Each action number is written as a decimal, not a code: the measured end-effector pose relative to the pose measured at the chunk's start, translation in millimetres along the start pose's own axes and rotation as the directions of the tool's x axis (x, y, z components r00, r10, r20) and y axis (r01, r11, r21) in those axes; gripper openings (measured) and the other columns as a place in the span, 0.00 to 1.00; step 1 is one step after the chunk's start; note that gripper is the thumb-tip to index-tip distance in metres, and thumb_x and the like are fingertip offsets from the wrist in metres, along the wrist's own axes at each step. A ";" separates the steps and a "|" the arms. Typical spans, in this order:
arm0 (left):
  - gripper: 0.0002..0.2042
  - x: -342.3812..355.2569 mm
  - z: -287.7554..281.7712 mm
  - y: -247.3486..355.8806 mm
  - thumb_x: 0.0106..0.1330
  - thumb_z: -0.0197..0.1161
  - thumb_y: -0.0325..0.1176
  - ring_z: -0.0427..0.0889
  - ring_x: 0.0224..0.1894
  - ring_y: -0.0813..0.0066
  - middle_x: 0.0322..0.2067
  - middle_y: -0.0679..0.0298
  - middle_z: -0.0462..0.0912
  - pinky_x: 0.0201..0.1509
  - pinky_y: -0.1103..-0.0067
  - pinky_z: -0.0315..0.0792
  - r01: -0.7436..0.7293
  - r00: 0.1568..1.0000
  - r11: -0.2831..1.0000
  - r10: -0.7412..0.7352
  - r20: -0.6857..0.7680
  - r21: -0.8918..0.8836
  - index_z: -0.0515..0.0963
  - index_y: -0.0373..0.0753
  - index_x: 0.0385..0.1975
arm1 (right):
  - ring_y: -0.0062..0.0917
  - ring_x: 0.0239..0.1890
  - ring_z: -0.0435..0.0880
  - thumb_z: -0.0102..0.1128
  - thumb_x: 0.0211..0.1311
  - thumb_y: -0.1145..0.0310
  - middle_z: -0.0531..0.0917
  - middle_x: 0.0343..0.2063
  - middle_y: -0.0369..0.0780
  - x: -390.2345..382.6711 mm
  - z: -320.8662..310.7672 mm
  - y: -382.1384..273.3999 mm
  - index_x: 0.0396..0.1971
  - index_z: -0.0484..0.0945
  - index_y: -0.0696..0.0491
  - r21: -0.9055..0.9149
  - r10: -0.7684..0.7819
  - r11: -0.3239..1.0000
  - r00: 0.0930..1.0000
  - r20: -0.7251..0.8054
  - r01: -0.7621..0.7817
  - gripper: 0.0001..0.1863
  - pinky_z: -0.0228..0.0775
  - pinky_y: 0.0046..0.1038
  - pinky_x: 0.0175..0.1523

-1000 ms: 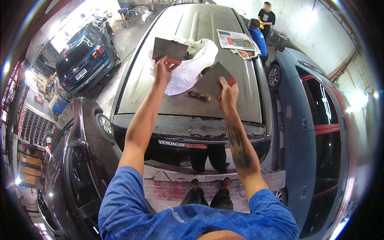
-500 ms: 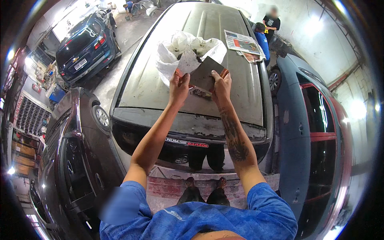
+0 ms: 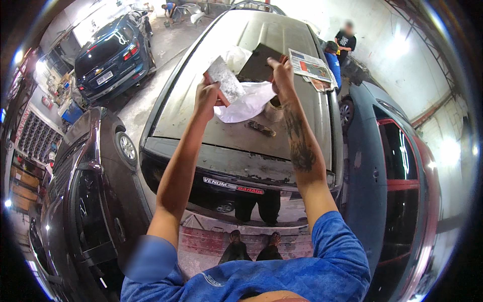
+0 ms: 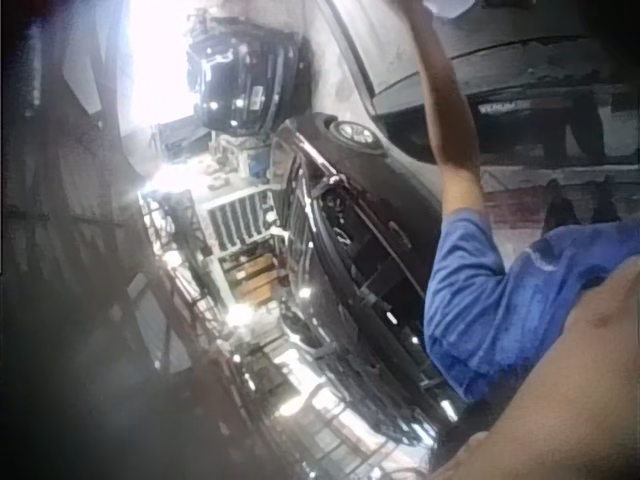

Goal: The person applies body filler to the rear trunk lid of a black car using a putty knife and a metal spreader. They spread the filler across the surface, smooth it, and scrape off excess material. The person works on the trunk lid while standing on a wooden plank.

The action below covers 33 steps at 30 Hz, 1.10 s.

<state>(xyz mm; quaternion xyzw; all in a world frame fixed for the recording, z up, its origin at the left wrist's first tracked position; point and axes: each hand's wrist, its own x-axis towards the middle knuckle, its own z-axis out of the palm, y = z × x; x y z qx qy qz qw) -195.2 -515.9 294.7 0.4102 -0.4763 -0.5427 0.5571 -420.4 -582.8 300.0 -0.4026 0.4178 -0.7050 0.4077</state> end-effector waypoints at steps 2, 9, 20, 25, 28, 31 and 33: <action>0.14 -23.8 -22.7 -1.5 0.66 0.48 0.29 0.81 0.17 0.64 0.21 0.53 0.78 0.22 0.69 0.78 0.035 0.999 0.999 -0.036 -0.040 -0.023 0.65 0.33 0.50 | 0.26 0.27 0.80 0.62 0.54 0.78 0.75 0.29 0.40 33.1 9.4 17.2 0.40 0.70 0.57 0.124 -0.100 0.987 0.995 -0.002 0.099 0.14 0.77 0.32 0.30; 0.09 -124.0 -86.0 -36.3 0.66 0.52 0.29 0.80 0.18 0.69 0.23 0.57 0.78 0.20 0.70 0.78 0.170 0.971 0.955 -0.205 -0.127 -0.242 0.67 0.36 0.43 | 0.30 0.13 0.80 0.54 0.52 0.75 0.81 0.21 0.47 99.6 4.8 58.3 0.32 0.76 0.65 -0.558 0.266 0.802 0.964 0.012 -0.215 0.09 0.72 0.34 0.14; 0.12 -213.5 -104.1 -102.8 0.67 0.50 0.29 0.84 0.34 0.69 0.37 0.61 0.80 0.31 0.74 0.80 0.166 0.956 0.837 -0.267 -0.123 -0.521 0.70 0.37 0.49 | 0.46 0.62 0.72 0.60 0.60 0.68 0.70 0.60 0.60 25.2 -63.6 25.7 0.65 0.63 0.62 -0.620 -0.482 0.681 0.876 0.021 0.390 0.33 0.64 0.40 0.64; 0.15 -268.2 -125.0 -148.2 0.68 0.49 0.30 0.84 0.40 0.70 0.43 0.61 0.79 0.36 0.72 0.83 0.328 0.911 0.802 -0.408 -0.056 -0.500 0.67 0.38 0.54 | 0.16 0.11 0.64 0.71 0.55 0.60 0.70 0.20 0.32 -124.8 -199.2 -17.2 0.37 0.69 0.49 -0.312 -0.021 0.948 0.966 -0.257 -0.062 0.19 0.55 0.23 0.13; 0.17 -281.1 -115.9 -172.9 0.69 0.50 0.32 0.84 0.43 0.67 0.47 0.60 0.78 0.36 0.69 0.83 0.366 0.868 0.774 -0.484 -0.109 -0.516 0.65 0.39 0.57 | 0.15 0.10 0.63 0.70 0.56 0.63 0.71 0.22 0.32 -206.0 -282.9 -8.9 0.34 0.67 0.48 -0.232 0.154 0.929 0.873 -0.463 -0.287 0.17 0.53 0.21 0.13; 0.17 -287.4 -100.9 -186.6 0.68 0.53 0.32 0.84 0.42 0.67 0.46 0.59 0.79 0.36 0.68 0.82 0.407 0.852 0.795 -0.508 -0.125 -0.450 0.67 0.40 0.56 | 0.21 0.32 0.78 0.64 0.60 0.71 0.79 0.36 0.36 -281.6 -342.1 11.3 0.42 0.71 0.51 -0.079 0.274 0.920 0.773 -0.572 -0.385 0.13 0.71 0.24 0.33; 0.16 -281.3 -89.1 -192.5 0.68 0.54 0.31 0.84 0.40 0.67 0.45 0.60 0.79 0.34 0.71 0.81 0.398 0.866 0.841 -0.477 -0.154 -0.366 0.68 0.39 0.55 | 0.26 0.43 0.83 0.61 0.62 0.76 0.81 0.43 0.39 -317.6 -364.5 25.3 0.47 0.73 0.54 0.021 0.380 0.883 0.689 -0.617 -0.468 0.14 0.77 0.28 0.46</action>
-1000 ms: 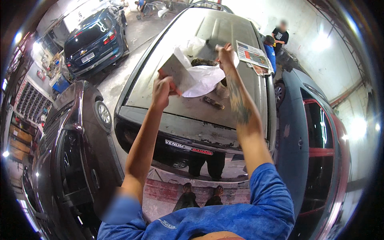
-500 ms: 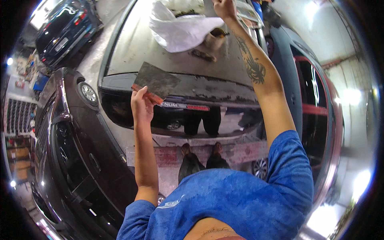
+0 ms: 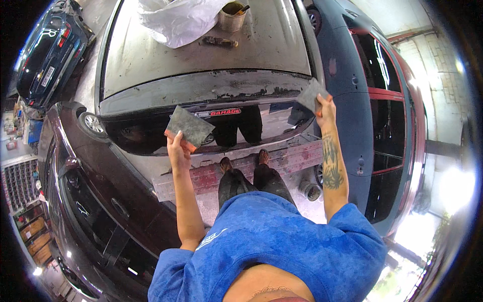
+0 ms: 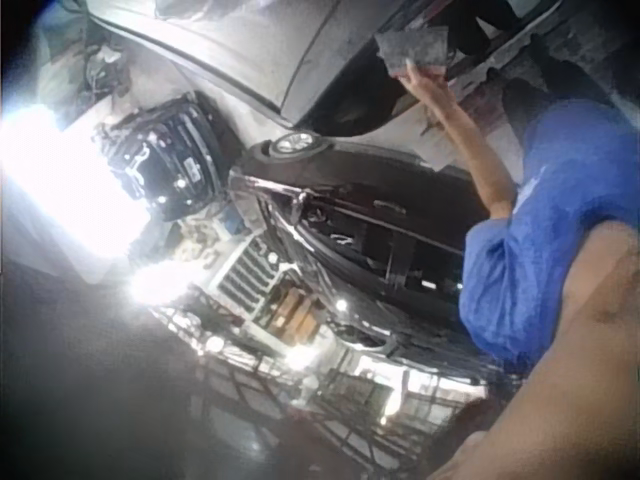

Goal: The person applies body filler to the rear trunk lid of a black car using a putty knife and a metal spreader. They spread the filler across the surface, smooth it, and scrape off excess material. The person works on the trunk lid while standing on a wooden plank.

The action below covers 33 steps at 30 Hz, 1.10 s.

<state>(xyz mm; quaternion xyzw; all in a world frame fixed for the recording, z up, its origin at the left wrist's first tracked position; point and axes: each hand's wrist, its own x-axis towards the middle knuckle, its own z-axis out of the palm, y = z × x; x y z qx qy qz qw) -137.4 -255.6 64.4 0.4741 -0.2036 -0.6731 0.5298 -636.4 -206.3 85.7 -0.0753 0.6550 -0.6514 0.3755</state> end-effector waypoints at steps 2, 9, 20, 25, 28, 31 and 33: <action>0.15 7.4 15.6 -7.4 0.67 0.54 0.30 0.83 0.28 0.71 0.39 0.61 0.80 0.24 0.77 0.77 -0.042 0.996 0.998 0.038 -0.085 -0.041 0.69 0.37 0.53 | 0.29 0.45 0.83 0.60 0.62 0.77 0.81 0.44 0.40 -3.2 -17.5 22.9 0.48 0.72 0.55 0.030 0.003 1.000 0.998 0.062 -0.005 0.15 0.77 0.30 0.48; 0.18 32.2 47.7 -13.3 0.64 0.52 0.25 0.81 0.36 0.73 0.39 0.60 0.79 0.38 0.76 0.76 -0.029 0.990 0.936 0.075 -0.118 0.350 0.67 0.35 0.55 | 0.25 0.44 0.79 0.59 0.60 0.79 0.80 0.43 0.39 30.1 -4.7 44.2 0.51 0.72 0.58 -0.236 -0.106 0.964 0.990 0.092 0.125 0.18 0.72 0.27 0.49; 0.23 99.8 112.8 -31.1 0.60 0.51 0.25 0.80 0.43 0.70 0.44 0.55 0.78 0.52 0.75 0.72 -0.237 0.963 0.729 0.266 0.054 0.642 0.67 0.29 0.58 | 0.23 0.35 0.76 0.62 0.57 0.76 0.79 0.37 0.39 39.1 34.0 62.6 0.46 0.71 0.59 -0.278 -0.273 0.892 0.915 0.297 0.356 0.17 0.69 0.26 0.42; 0.26 106.3 169.7 -62.1 0.61 0.53 0.30 0.82 0.47 0.51 0.49 0.38 0.77 0.44 0.65 0.76 -0.206 0.974 0.541 0.196 0.117 0.815 0.64 0.28 0.60 | 0.25 0.32 0.76 0.62 0.56 0.74 0.79 0.35 0.40 42.3 37.9 54.8 0.43 0.71 0.59 -0.428 -0.141 0.859 0.934 0.328 0.280 0.15 0.69 0.29 0.37; 0.26 108.3 187.9 -82.6 0.60 0.55 0.31 0.77 0.54 0.42 0.52 0.34 0.75 0.60 0.64 0.68 -0.227 0.972 0.570 0.187 0.145 0.789 0.64 0.27 0.58 | 0.25 0.32 0.77 0.62 0.56 0.74 0.80 0.34 0.41 42.1 42.5 53.9 0.41 0.71 0.60 -0.494 -0.173 0.799 0.917 0.360 0.344 0.14 0.69 0.29 0.38; 0.24 102.6 181.0 -91.5 0.60 0.55 0.30 0.77 0.56 0.49 0.54 0.38 0.75 0.60 0.68 0.68 -0.385 0.917 0.531 0.309 0.251 0.755 0.66 0.26 0.56 | 0.26 0.36 0.78 0.64 0.55 0.74 0.81 0.35 0.41 47.6 42.9 50.3 0.42 0.72 0.60 -0.438 -0.199 0.823 0.906 0.375 0.362 0.16 0.71 0.29 0.41; 0.22 98.6 168.8 -88.2 0.61 0.55 0.28 0.77 0.57 0.56 0.55 0.43 0.76 0.60 0.71 0.67 -0.444 0.895 0.585 0.331 0.300 0.679 0.67 0.27 0.56 | 0.26 0.38 0.78 0.64 0.55 0.73 0.81 0.36 0.41 57.4 31.0 41.8 0.44 0.73 0.60 -0.382 -0.206 0.864 0.923 0.325 0.328 0.16 0.72 0.29 0.42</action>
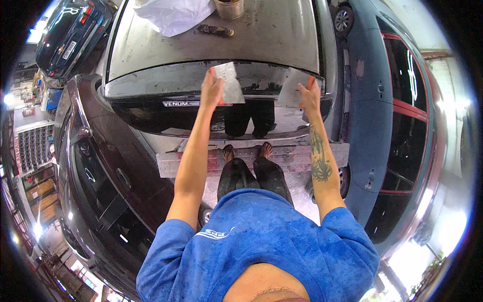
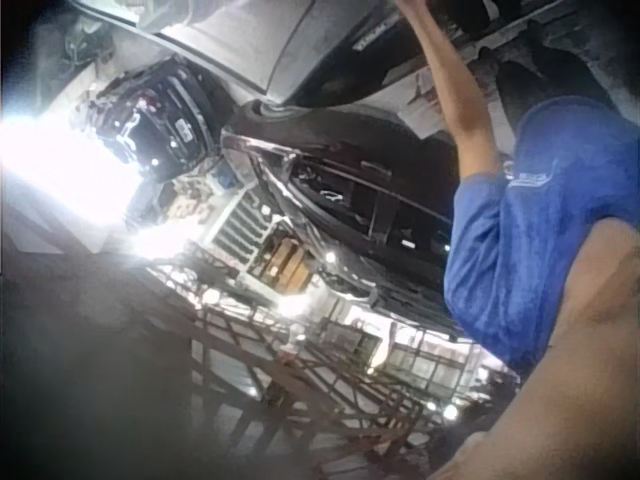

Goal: The person applies body filler to the rear trunk lid of a black car using a putty knife and a metal spreader. They spread the filler across the surface, smooth it, and scrape off excess material. The person works on the trunk lid while standing on a wooden plank.

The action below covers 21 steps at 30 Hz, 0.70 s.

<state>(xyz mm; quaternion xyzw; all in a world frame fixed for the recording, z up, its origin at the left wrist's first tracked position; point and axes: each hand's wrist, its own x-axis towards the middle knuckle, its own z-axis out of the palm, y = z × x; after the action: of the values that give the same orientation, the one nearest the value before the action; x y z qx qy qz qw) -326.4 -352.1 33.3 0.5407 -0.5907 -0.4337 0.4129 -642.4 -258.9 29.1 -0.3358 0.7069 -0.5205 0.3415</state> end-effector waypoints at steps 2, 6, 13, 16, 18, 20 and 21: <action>0.21 -6.8 -26.4 -2.6 0.61 0.54 0.25 0.75 0.58 0.63 0.56 0.49 0.76 0.61 0.73 0.67 0.095 0.993 0.979 -0.080 0.087 -0.182 0.68 0.28 0.56 | 0.23 0.40 0.80 0.60 0.59 0.78 0.81 0.39 0.37 13.4 -24.4 1.5 0.49 0.74 0.58 -0.068 0.053 0.996 0.998 -0.018 -0.054 0.17 0.73 0.27 0.46; 0.24 -8.9 -63.6 3.2 0.62 0.53 0.25 0.73 0.56 0.70 0.54 0.56 0.75 0.61 0.77 0.63 0.217 0.972 0.947 -0.231 -0.033 -0.237 0.66 0.27 0.61 | 0.24 0.41 0.82 0.59 0.59 0.78 0.82 0.41 0.39 23.5 -77.3 15.3 0.49 0.74 0.58 -0.049 0.121 0.991 0.992 -0.045 -0.123 0.17 0.74 0.27 0.47; 0.24 -14.2 -56.8 20.9 0.61 0.52 0.27 0.72 0.54 0.72 0.52 0.61 0.74 0.60 0.78 0.63 0.339 0.941 0.933 -0.337 0.038 -0.123 0.67 0.30 0.60 | 0.27 0.38 0.77 0.64 0.55 0.74 0.78 0.36 0.37 -2.2 -21.9 30.9 0.42 0.73 0.59 -0.121 -0.032 0.992 0.995 -0.097 0.020 0.15 0.72 0.31 0.44; 0.25 -16.7 -35.8 14.3 0.61 0.52 0.27 0.71 0.57 0.71 0.56 0.60 0.73 0.61 0.79 0.61 0.370 0.928 0.922 -0.362 0.086 -0.112 0.66 0.30 0.61 | 0.23 0.39 0.72 0.67 0.53 0.71 0.77 0.34 0.37 -13.3 16.2 26.1 0.45 0.74 0.60 -0.232 -0.096 0.967 0.995 0.036 0.102 0.20 0.67 0.28 0.46; 0.26 -18.3 -29.3 6.8 0.61 0.52 0.26 0.70 0.60 0.71 0.59 0.59 0.71 0.63 0.79 0.60 0.385 0.923 0.913 -0.378 0.079 -0.136 0.65 0.30 0.62 | 0.24 0.39 0.73 0.67 0.53 0.70 0.78 0.36 0.38 -17.5 4.6 22.6 0.44 0.74 0.60 -0.014 -0.085 0.996 0.996 -0.012 0.085 0.20 0.68 0.28 0.47; 0.24 -19.0 -27.1 0.1 0.62 0.52 0.25 0.69 0.54 0.74 0.53 0.63 0.71 0.58 0.79 0.62 0.340 0.940 0.926 -0.334 0.069 -0.161 0.66 0.33 0.61 | 0.31 0.43 0.80 0.68 0.51 0.67 0.81 0.39 0.44 -14.4 -32.2 20.2 0.47 0.73 0.61 -0.059 -0.019 0.998 0.977 -0.212 0.007 0.24 0.71 0.31 0.49; 0.22 -19.8 -28.0 -1.7 0.63 0.52 0.26 0.70 0.46 0.77 0.45 0.67 0.72 0.52 0.80 0.65 0.291 0.957 0.942 -0.285 0.059 -0.169 0.68 0.36 0.59 | 0.28 0.41 0.79 0.67 0.53 0.70 0.81 0.38 0.43 -14.2 -55.5 20.6 0.44 0.74 0.62 -0.109 -0.027 0.994 0.959 -0.283 -0.004 0.19 0.72 0.30 0.46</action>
<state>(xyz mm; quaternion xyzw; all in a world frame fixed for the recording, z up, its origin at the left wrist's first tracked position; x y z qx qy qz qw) -297.7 -334.2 39.2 0.5752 -0.4716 -0.5491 0.3811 -683.4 -214.2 23.6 -0.2797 0.7738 -0.5262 0.2147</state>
